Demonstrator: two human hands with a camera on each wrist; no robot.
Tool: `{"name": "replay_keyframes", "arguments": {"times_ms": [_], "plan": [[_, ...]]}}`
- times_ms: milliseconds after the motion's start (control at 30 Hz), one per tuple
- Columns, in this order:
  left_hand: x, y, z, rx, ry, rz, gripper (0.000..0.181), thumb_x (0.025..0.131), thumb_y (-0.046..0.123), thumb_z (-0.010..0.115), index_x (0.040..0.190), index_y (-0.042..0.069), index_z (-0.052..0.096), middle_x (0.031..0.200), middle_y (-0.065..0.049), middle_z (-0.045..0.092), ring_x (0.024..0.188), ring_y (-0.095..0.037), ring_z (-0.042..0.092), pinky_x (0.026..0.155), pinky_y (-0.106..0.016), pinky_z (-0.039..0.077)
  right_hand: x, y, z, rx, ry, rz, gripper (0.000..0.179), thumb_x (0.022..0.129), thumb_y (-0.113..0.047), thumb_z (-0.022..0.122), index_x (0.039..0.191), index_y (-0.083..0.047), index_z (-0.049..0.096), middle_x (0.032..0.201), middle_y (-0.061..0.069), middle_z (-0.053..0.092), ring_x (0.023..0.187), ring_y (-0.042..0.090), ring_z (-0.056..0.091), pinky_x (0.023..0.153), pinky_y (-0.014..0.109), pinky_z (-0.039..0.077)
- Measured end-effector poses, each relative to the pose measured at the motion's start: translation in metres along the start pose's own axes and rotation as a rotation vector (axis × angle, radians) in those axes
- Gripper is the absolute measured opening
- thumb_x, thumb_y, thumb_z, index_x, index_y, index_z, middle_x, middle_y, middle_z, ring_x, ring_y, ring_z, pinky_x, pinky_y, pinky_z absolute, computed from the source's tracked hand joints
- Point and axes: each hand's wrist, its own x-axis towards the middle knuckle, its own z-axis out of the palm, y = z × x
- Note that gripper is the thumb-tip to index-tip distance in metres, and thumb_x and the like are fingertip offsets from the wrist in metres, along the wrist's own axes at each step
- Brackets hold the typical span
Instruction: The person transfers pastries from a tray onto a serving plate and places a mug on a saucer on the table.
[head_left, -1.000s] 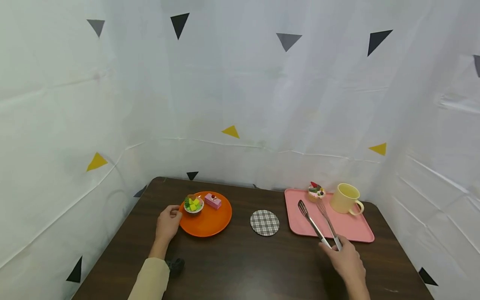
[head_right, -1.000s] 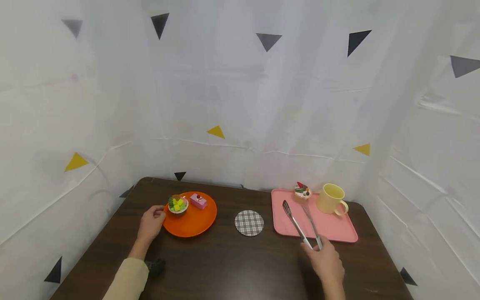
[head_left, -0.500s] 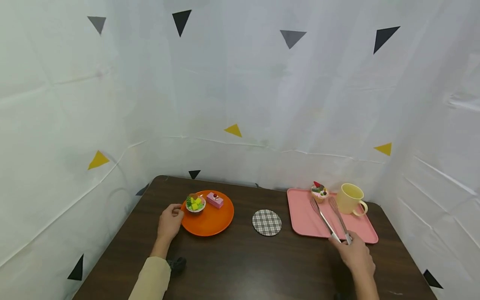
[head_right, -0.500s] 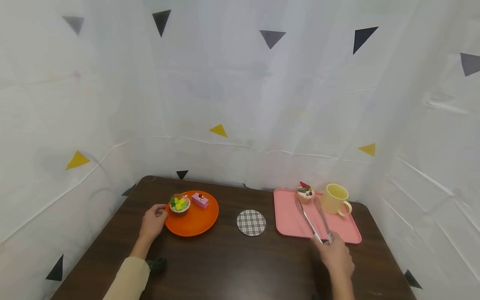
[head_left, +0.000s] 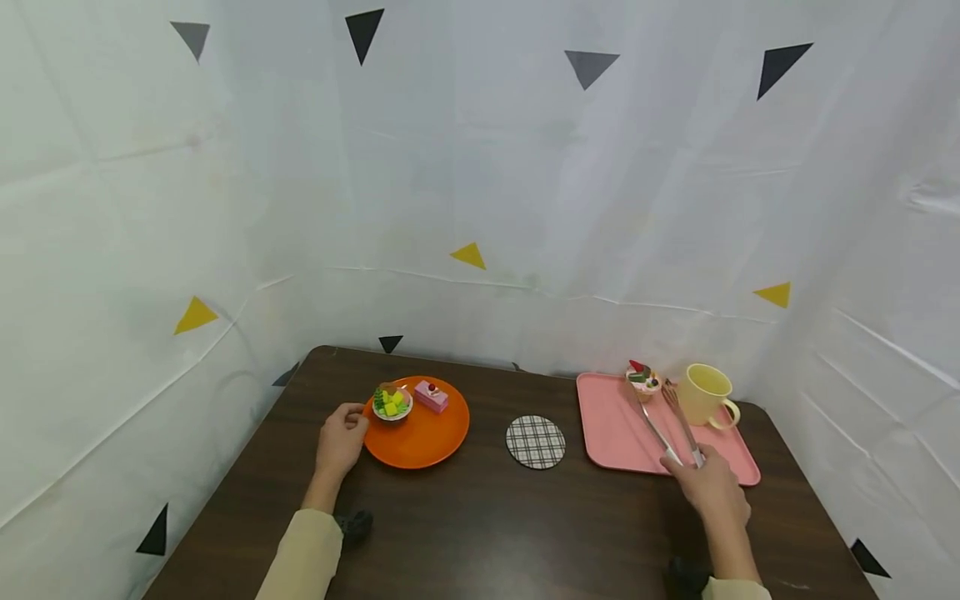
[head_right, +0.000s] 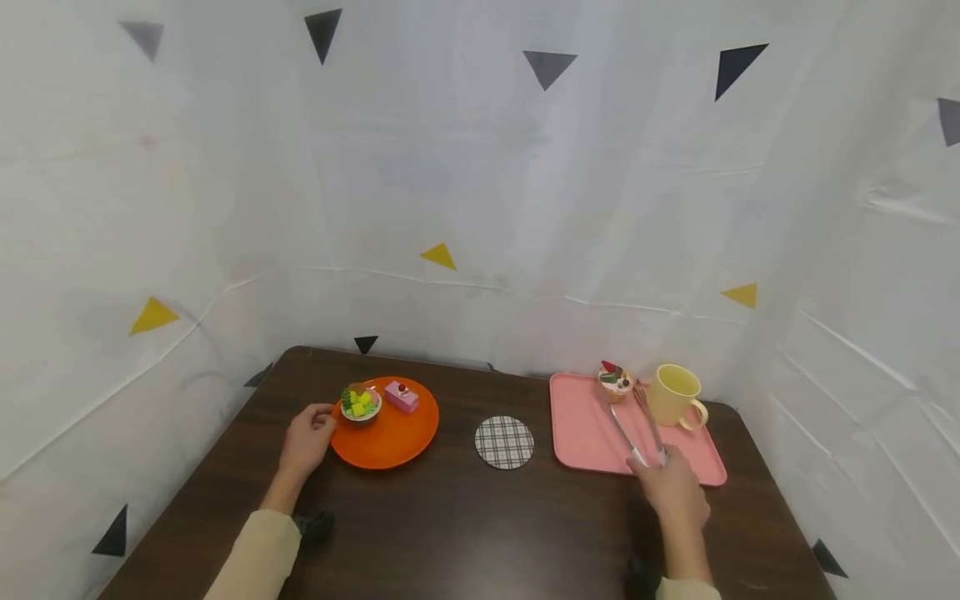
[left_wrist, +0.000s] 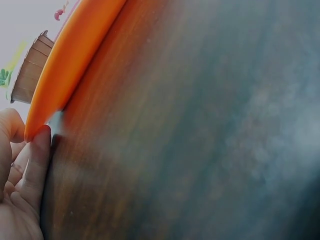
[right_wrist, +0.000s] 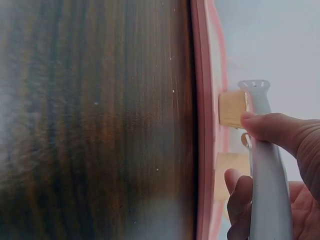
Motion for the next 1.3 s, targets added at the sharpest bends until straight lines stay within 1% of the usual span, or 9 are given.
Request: {"name": "replay_keyframes", "arguments": {"times_ms": [167,267,467,700,900,1000,1133,1233,1300], "plan": [[-0.002,0.000,0.000,-0.008,0.000,-0.002,0.042,0.108,0.022,0.054,0.145,0.005,0.061,0.136,-0.020,0.068,0.119,-0.033,0.067,0.094,-0.045,0.060,0.011,-0.001,0.002,-0.006,0.003,-0.013,0.094,0.094,-0.064,0.072,0.154,0.001,0.043,0.140,0.033,0.058,0.110,0.047,0.060,0.085,0.066,0.049],[-0.003,0.002,0.000,-0.006,0.007,0.004,0.041,0.108,0.021,0.054,0.144,0.005,0.062,0.135,-0.020,0.068,0.117,-0.033,0.067,0.093,-0.045,0.060,0.015,-0.003,0.002,-0.012,0.006,-0.021,0.093,0.094,-0.064,0.072,0.152,0.002,0.043,0.140,0.034,0.057,0.112,0.048,0.060,0.086,0.068,0.049],[-0.003,0.003,0.001,0.002,0.020,-0.002,0.040,0.107,0.021,0.054,0.143,0.006,0.063,0.133,-0.019,0.069,0.116,-0.032,0.067,0.092,-0.042,0.059,0.023,-0.008,0.003,-0.045,0.000,-0.027,0.095,0.094,-0.064,0.070,0.155,0.003,0.040,0.150,0.036,0.051,0.121,0.054,0.057,0.092,0.071,0.047],[-0.001,0.000,0.002,0.007,0.030,0.004,0.040,0.106,0.021,0.054,0.143,0.006,0.064,0.132,-0.019,0.069,0.115,-0.032,0.068,0.092,-0.044,0.059,0.030,-0.013,0.006,-0.045,-0.008,-0.030,0.092,0.096,-0.063,0.068,0.157,0.000,0.041,0.146,0.035,0.053,0.115,0.052,0.059,0.086,0.065,0.049],[0.001,-0.002,0.002,0.007,0.037,0.007,0.041,0.107,0.022,0.054,0.143,0.006,0.064,0.132,-0.019,0.070,0.115,-0.031,0.068,0.093,-0.045,0.058,0.033,-0.012,0.008,-0.034,-0.035,-0.036,0.091,0.099,-0.064,0.063,0.159,0.001,0.040,0.141,0.034,0.055,0.105,0.045,0.056,0.080,0.055,0.047],[0.001,-0.003,0.002,0.006,0.039,0.005,0.041,0.107,0.023,0.053,0.143,0.006,0.064,0.132,-0.018,0.070,0.114,-0.031,0.067,0.092,-0.044,0.058,0.032,-0.010,0.010,-0.030,-0.038,-0.044,0.088,0.100,-0.064,0.062,0.157,0.001,0.043,0.131,0.032,0.058,0.100,0.043,0.056,0.078,0.051,0.045],[0.001,-0.002,0.003,0.008,0.042,-0.002,0.041,0.107,0.023,0.052,0.143,0.006,0.063,0.131,-0.018,0.070,0.113,-0.031,0.067,0.093,-0.046,0.057,0.030,-0.008,0.011,-0.026,-0.025,-0.044,0.082,0.100,-0.064,0.062,0.151,-0.001,0.049,0.112,0.026,0.059,0.095,0.040,0.056,0.074,0.048,0.042],[0.001,-0.001,0.004,0.011,0.049,-0.001,0.041,0.107,0.023,0.053,0.143,0.006,0.064,0.131,-0.017,0.070,0.113,-0.030,0.067,0.093,-0.046,0.057,0.027,-0.008,0.011,-0.023,-0.009,-0.050,0.076,0.101,-0.062,0.063,0.147,-0.003,0.051,0.105,0.022,0.059,0.095,0.039,0.056,0.073,0.047,0.041],[0.000,-0.001,0.004,0.008,0.050,0.004,0.041,0.107,0.022,0.053,0.143,0.006,0.064,0.131,-0.018,0.070,0.113,-0.031,0.067,0.093,-0.046,0.057,0.024,-0.007,0.011,-0.020,-0.003,-0.058,0.077,0.101,-0.061,0.064,0.150,-0.004,0.050,0.108,0.023,0.059,0.097,0.040,0.056,0.073,0.047,0.041]]}}
